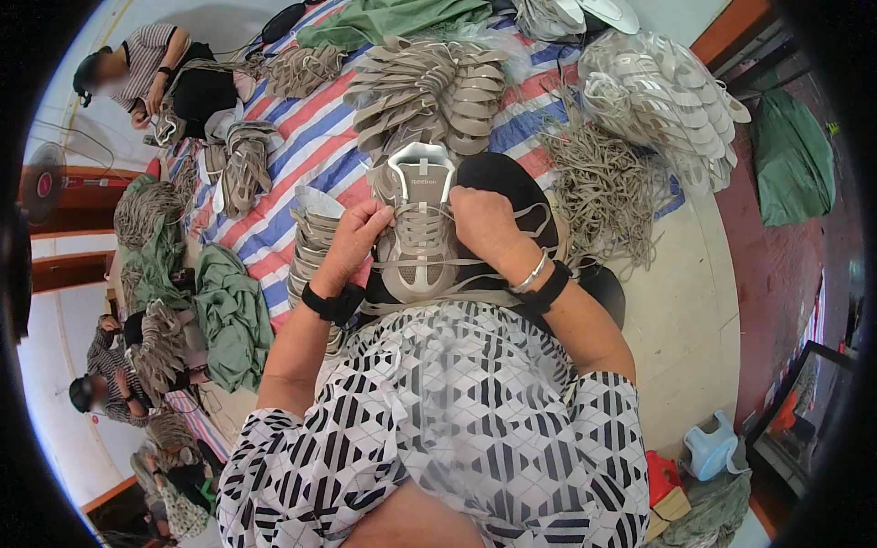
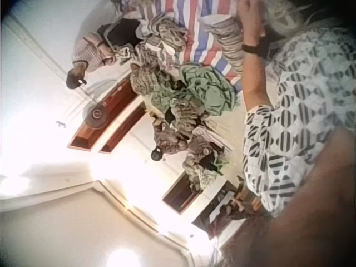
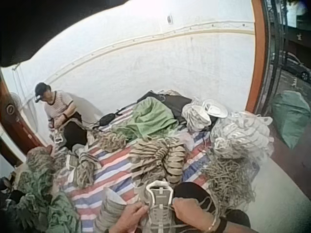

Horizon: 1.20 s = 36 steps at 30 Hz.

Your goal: The person sits on a striped mat and threads beige shoelaces through the eyelets of a beige sneaker. They pull the laces tight and adjust the loops, working on one shoe at a time. Other people are visible in the background performing similar tasks.

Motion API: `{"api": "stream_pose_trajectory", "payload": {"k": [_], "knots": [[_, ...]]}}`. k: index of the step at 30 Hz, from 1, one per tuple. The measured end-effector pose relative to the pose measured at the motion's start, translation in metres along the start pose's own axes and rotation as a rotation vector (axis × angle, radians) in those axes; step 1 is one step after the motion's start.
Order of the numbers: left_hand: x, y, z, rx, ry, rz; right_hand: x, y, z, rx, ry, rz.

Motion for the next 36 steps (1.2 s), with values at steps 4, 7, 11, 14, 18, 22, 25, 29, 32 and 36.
{"api": "stream_pose_trajectory", "payload": {"k": [4,7,11,14,18,22,25,29,32,36], "knots": [[0.002,-0.001,0.005,0.069,0.002,0.008,0.003,-0.006,0.005,0.069,0.054,0.081],[0.0,0.0,0.008,0.154,-0.001,-0.035,-0.004,0.013,0.004,-0.168,-0.037,0.534],[-0.001,0.035,0.007,-0.124,0.208,0.371,0.005,0.008,0.009,-0.08,-0.134,0.482],[-0.012,0.064,0.004,-0.415,0.247,0.812,0.03,-0.021,0.019,0.384,0.009,0.032],[0.001,0.098,-0.005,-0.815,0.274,0.798,0.035,-0.031,0.025,0.609,0.021,-0.031],[-0.009,0.1,0.005,-0.824,-0.097,0.955,0.027,-0.03,0.033,0.679,-0.17,-0.071],[-0.009,0.095,0.011,-0.771,-0.195,1.101,0.01,-0.017,0.043,0.472,-0.472,0.003],[-0.008,0.09,0.014,-0.738,-0.158,1.071,0.001,-0.009,0.05,0.355,-0.537,0.05],[-0.013,0.089,0.011,-0.776,-0.077,1.036,-0.01,-0.001,0.044,0.218,-0.519,-0.093],[-0.031,0.087,0.009,-0.686,-0.129,0.724,0.009,0.001,0.054,0.183,-0.217,0.205]]}}
Point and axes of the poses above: each hand's wrist, its own z-axis towards the middle knuckle, its own x-axis out of the back of the hand, y = z × x, the point moved 7 cm from there along z, towards the middle knuckle, and after that the axes turned 12 degrees about x, right-handed, at the moved point
